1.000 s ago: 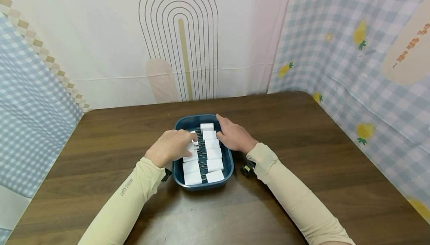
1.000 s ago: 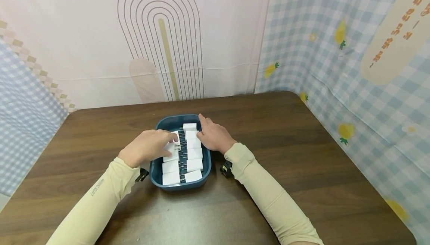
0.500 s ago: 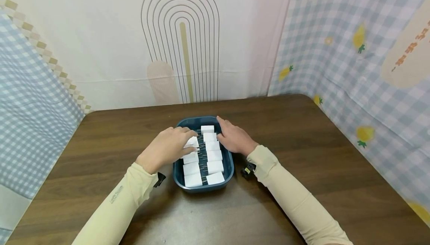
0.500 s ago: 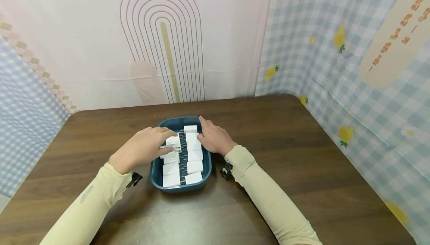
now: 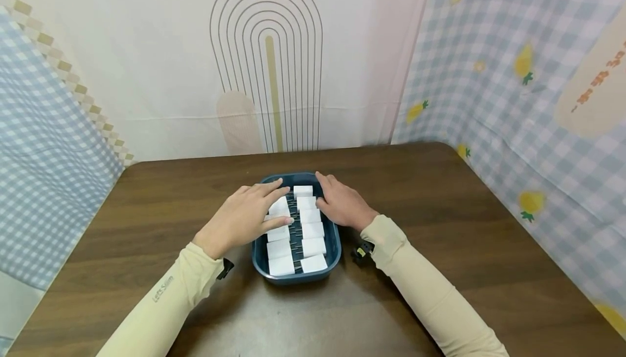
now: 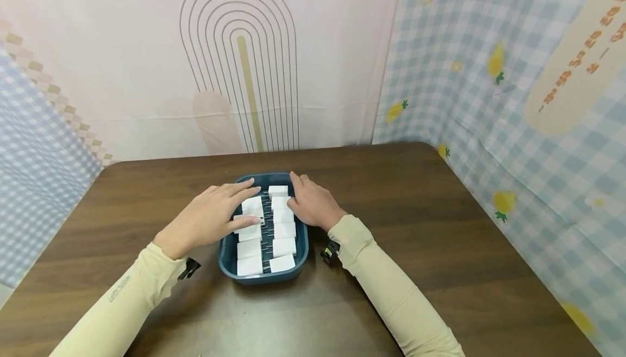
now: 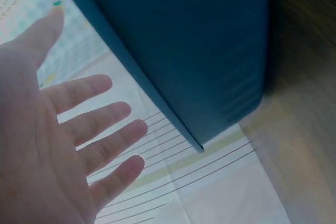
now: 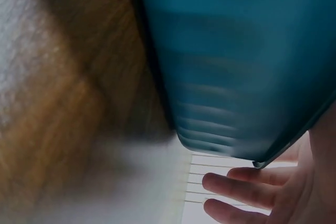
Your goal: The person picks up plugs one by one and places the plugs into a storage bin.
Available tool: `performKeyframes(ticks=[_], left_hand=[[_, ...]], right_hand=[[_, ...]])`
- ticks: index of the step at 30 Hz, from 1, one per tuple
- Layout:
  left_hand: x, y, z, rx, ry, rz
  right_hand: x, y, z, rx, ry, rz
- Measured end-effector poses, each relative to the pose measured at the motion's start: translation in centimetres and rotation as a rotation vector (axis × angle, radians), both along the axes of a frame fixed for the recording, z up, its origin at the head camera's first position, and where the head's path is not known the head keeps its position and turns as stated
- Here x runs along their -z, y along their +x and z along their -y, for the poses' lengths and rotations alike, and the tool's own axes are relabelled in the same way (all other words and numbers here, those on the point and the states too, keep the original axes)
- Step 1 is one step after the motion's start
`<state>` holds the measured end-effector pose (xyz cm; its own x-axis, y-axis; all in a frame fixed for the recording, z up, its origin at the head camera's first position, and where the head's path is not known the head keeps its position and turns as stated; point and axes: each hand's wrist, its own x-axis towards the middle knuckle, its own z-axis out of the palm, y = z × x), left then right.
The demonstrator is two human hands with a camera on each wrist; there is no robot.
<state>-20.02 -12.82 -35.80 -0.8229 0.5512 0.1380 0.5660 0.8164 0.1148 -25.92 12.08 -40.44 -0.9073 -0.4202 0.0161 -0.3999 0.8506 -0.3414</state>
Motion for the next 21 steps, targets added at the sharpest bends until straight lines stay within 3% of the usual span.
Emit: performKeyframes(ticks=[4,11,21], left_hand=[[0.2,0.1,0.4,0.004,-0.005,0.009],[0.7,0.2,1.4,0.072,-0.012,-0.012],[1.0,0.5,2.1,0.133,-0.013,-0.044]], right_hand=[[-0.3,0.0,0.0,-0.017,0.006,-0.019],[-0.9,0.2,-0.1,-0.056,0.036,-0.023],[-2.5,1.6,-0.9,-0.145,0.127,-0.024]])
